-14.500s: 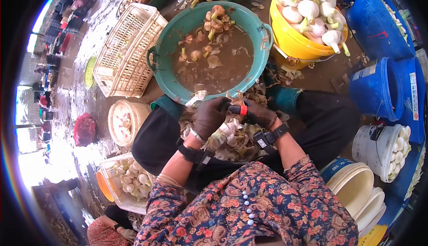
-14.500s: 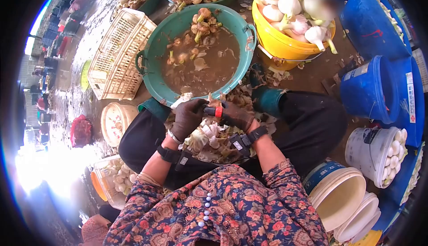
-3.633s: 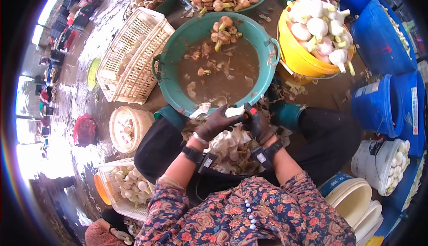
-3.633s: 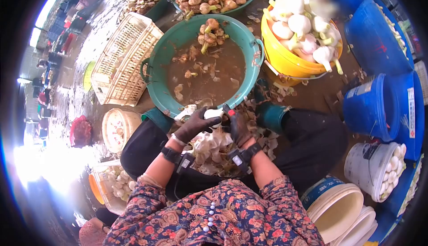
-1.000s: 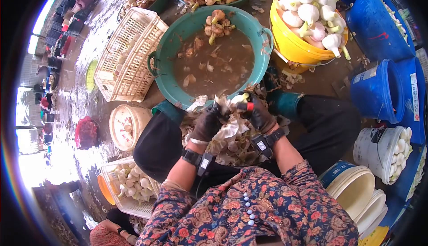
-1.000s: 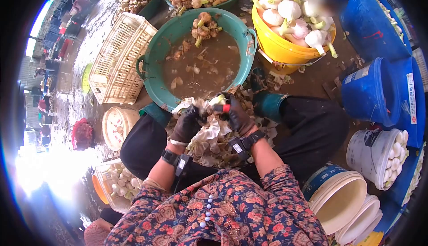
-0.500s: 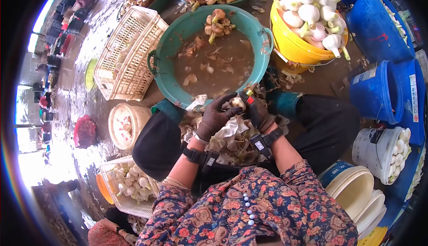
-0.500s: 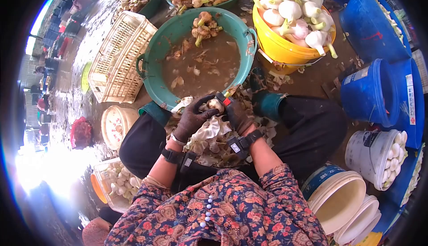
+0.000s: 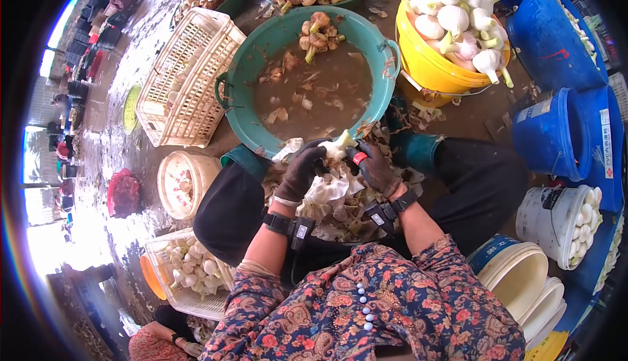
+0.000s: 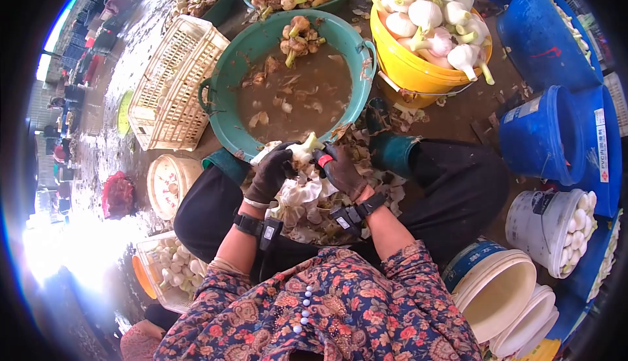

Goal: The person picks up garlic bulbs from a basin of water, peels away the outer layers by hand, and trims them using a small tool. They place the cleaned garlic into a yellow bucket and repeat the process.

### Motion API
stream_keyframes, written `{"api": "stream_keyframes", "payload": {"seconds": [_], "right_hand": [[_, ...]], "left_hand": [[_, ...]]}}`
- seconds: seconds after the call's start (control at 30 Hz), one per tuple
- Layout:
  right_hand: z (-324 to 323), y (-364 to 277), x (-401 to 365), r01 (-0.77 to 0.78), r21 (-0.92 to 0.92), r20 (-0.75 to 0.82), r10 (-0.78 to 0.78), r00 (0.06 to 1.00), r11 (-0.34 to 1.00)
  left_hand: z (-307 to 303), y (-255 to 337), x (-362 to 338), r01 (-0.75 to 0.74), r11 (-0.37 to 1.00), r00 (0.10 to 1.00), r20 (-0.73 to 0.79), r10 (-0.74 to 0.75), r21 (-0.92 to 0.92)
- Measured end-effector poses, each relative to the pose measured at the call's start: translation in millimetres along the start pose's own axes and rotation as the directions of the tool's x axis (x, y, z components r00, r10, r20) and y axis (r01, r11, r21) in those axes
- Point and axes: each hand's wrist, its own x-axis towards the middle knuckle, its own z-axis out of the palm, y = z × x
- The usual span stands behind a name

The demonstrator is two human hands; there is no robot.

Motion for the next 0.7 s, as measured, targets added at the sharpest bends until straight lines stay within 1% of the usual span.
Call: {"api": "stream_keyframes", "payload": {"seconds": [0.03,0.07,0.13,0.17,0.2,0.27,0.3,0.33,0.37,0.4,0.43,0.47,0.5,0.53,0.57,0.6,0.63,0.67,0.7], "right_hand": [[2.3,-5.6,-3.1,-0.134,0.231,0.024,0.132,0.991,0.964],[2.7,-0.6,-5.0,-0.131,0.23,0.024,0.129,0.991,0.964],[7.8,-13.0,-8.4,-0.29,0.488,0.117,0.268,0.956,0.823],[4.8,-19.9,-12.5,-0.466,0.42,0.232,0.404,0.885,0.779],[3.4,-16.9,-10.1,-0.467,0.418,0.231,0.406,0.884,0.779],[-0.1,-8.6,-6.2,-0.503,0.447,0.269,0.425,0.864,0.74],[0.0,-14.3,-7.9,-0.429,0.392,0.159,0.4,0.903,0.814],[-1.2,-14.9,-7.9,-0.429,0.396,0.158,0.4,0.903,0.812],[-4.5,-15.7,-5.7,-0.413,0.255,0.148,0.386,0.91,0.874],[-6.6,-16.2,-3.9,-0.388,0.106,0.141,0.372,0.917,0.916],[-6.1,-14.7,-3.1,-0.417,0.11,0.166,0.397,0.903,0.902],[-5.5,-11.4,-1.5,-0.42,0.11,0.169,0.399,0.901,0.901],[-4.5,-9.6,0.3,-0.408,0.015,0.14,0.402,0.905,0.913],[-4.2,-8.0,1.5,-0.394,-0.079,0.109,0.401,0.909,0.915],[-3.5,-6.1,0.2,-0.395,-0.078,0.108,0.402,0.909,0.915],[-0.9,-9.1,-3.6,-0.273,-0.027,0.144,0.274,0.951,0.962],[0.8,-10.8,-5.7,-0.148,0.028,0.174,0.141,0.975,0.989],[0.3,-9.1,-4.3,-0.149,0.028,0.176,0.142,0.974,0.988],[0.0,-8.8,-2.2,-0.102,0.059,0.206,0.088,0.975,0.993]], "left_hand": [[-0.6,-0.4,-0.9,-0.082,0.997,0.996,0.029,0.082,-0.009],[2.8,-3.9,-2.2,-0.084,0.996,0.996,0.03,0.085,-0.008],[23.1,-0.4,-7.9,-0.096,0.964,0.993,-0.086,0.077,-0.248],[14.7,-9.6,-4.7,-0.077,0.997,0.995,-0.068,0.075,-0.024],[14.3,-14.7,-0.8,-0.162,0.969,0.984,-0.048,0.174,0.188],[7.7,-20.8,2.0,-0.173,0.888,0.972,-0.071,0.224,0.426],[13.1,-12.3,0.7,-0.174,0.887,0.972,-0.07,0.224,0.428],[24.0,2.4,-4.7,-0.308,0.692,0.9,-0.037,0.435,0.653],[30.5,12.0,-7.5,-0.384,0.423,0.789,0.054,0.612,0.82],[30.2,14.4,-8.1,-0.383,0.423,0.789,0.053,0.612,0.821],[28.5,16.3,-9.3,-0.326,0.554,0.894,0.059,0.444,0.766],[27.1,17.1,-10.1,-0.238,0.668,0.963,0.081,0.257,0.705],[26.5,15.1,-7.3,-0.311,0.603,0.925,0.089,0.369,0.734],[24.8,14.3,-5.9,-0.31,0.603,0.926,0.089,0.367,0.735],[22.8,13.9,-4.5,-0.211,0.662,0.956,0.009,0.295,0.72],[21.3,13.3,-3.9,-0.108,0.711,0.974,-0.069,0.215,0.694],[17.8,8.5,-1.8,-0.109,0.749,0.973,-0.085,0.217,0.654],[14.2,6.1,-1.2,-0.108,0.749,0.972,-0.087,0.216,0.654],[13.5,9.0,-2.5,-0.007,0.828,0.987,-0.129,0.095,0.561]]}}
